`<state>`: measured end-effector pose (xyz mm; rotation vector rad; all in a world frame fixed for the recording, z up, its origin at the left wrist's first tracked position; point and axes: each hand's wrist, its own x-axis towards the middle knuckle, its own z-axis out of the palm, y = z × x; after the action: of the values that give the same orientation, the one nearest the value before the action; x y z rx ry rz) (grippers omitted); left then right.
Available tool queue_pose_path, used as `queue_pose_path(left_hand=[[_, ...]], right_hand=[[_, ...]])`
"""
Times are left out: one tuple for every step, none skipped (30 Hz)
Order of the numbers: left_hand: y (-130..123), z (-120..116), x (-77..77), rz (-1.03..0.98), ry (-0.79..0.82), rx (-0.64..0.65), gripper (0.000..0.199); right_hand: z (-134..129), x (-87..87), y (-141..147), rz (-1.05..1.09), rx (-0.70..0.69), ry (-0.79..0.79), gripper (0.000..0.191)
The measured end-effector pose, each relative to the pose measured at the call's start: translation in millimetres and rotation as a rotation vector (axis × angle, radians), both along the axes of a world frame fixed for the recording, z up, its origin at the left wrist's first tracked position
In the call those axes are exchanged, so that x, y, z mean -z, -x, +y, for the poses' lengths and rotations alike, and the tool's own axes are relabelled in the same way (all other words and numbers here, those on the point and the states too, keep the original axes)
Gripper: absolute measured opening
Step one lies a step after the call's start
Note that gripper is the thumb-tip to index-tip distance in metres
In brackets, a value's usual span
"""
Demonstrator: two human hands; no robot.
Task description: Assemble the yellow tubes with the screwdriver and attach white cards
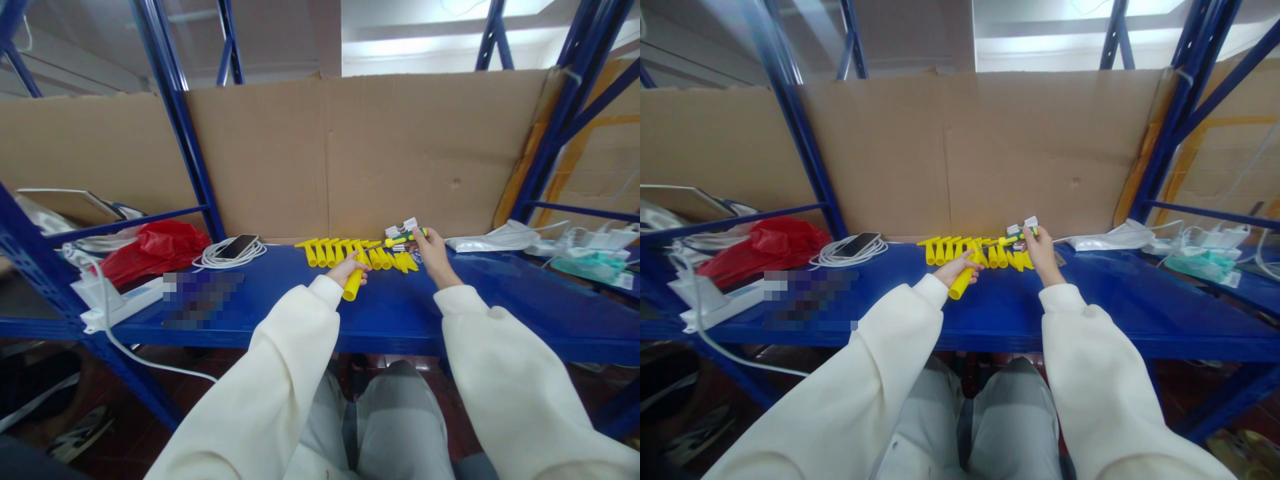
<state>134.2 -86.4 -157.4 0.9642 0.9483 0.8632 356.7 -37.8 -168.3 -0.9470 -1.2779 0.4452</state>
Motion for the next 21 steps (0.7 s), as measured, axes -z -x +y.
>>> queue_pose_path(left_hand=[[0.3, 0.8, 0.5, -0.011, 0.003, 0.002, 0.096], [0.6, 1.6, 1.0, -0.022, 0.007, 0.003, 0.097], [0.8, 2.0, 1.4, -0.031, 0.011, 0.003, 0.097], [0.8, 2.2, 1.7, -0.039, 0.015, 0.001, 0.097], [0.8, 2.1, 1.7, -0.048, 0.020, -0.001, 0.097], [0.8, 1.7, 1.7, -0.057, 0.023, -0.003, 0.096], [0.7, 1.1, 1.5, -0.067, 0.024, -0.006, 0.094], [0.7, 0.5, 1.3, -0.076, 0.026, -0.008, 0.093], [0.7, 0.0, 1.1, -0.085, 0.026, -0.009, 0.091], [0.8, -0.3, 1.1, -0.094, 0.028, -0.006, 0.091], [0.9, -0.2, 1.2, -0.103, 0.031, -0.002, 0.091], [1.1, 0.1, 1.5, -0.112, 0.035, 0.001, 0.091], [1.4, 0.7, 1.9, -0.119, 0.040, 0.004, 0.092], [1.6, 1.4, 2.5, -0.126, 0.043, 0.004, 0.093], [1.7, 2.1, 3.0, -0.129, 0.046, 0.004, 0.093], [1.8, 2.7, 3.4, -0.131, 0.047, 0.003, 0.093], [1.9, 3.0, 3.6, -0.132, 0.046, 0.003, 0.093], [1.8, 3.1, 3.7, -0.131, 0.045, 0.003, 0.094], [1.7, 2.8, 3.5, -0.128, 0.044, 0.001, 0.094], [1.5, 2.1, 3.0, -0.122, 0.043, 0.000, 0.094], [1.3, 1.3, 2.4, -0.114, 0.042, -0.001, 0.093]], right_hand=[[-0.2, 0.0, 0.0, 0.007, 0.009, -0.004, 0.050], [-0.4, 0.0, -0.1, 0.011, 0.016, -0.006, 0.051], [-0.6, -0.1, -0.3, 0.016, 0.020, -0.005, 0.051], [-0.8, -0.3, -0.4, 0.021, 0.023, -0.002, 0.051], [-1.1, -0.6, -0.4, 0.026, 0.023, 0.003, 0.050], [-1.4, -0.9, -0.2, 0.030, 0.022, 0.009, 0.050], [-1.7, -1.1, 0.0, 0.034, 0.020, 0.014, 0.049], [-2.0, -1.4, 0.3, 0.036, 0.017, 0.018, 0.049], [-2.3, -1.6, 0.7, 0.036, 0.011, 0.021, 0.049], [-2.4, -1.6, 0.9, 0.032, 0.005, 0.021, 0.050], [-2.4, -1.6, 1.0, 0.027, 0.000, 0.019, 0.050], [-2.3, -1.4, 1.0, 0.022, -0.003, 0.017, 0.051], [-2.1, -1.1, 0.9, 0.018, -0.003, 0.015, 0.051], [-1.7, -0.7, 0.7, 0.015, -0.002, 0.013, 0.051], [-1.3, -0.3, 0.3, 0.012, 0.000, 0.012, 0.051], [-0.9, 0.2, 0.0, 0.009, 0.000, 0.011, 0.051], [-0.6, 0.5, -0.2, 0.004, -0.002, 0.009, 0.052], [-0.3, 0.9, -0.4, -0.003, -0.005, 0.008, 0.052], [0.0, 1.1, -0.5, -0.010, -0.008, 0.007, 0.051], [0.1, 1.3, -0.5, -0.015, -0.011, 0.008, 0.051], [0.2, 1.3, -0.4, -0.018, -0.013, 0.011, 0.051]])
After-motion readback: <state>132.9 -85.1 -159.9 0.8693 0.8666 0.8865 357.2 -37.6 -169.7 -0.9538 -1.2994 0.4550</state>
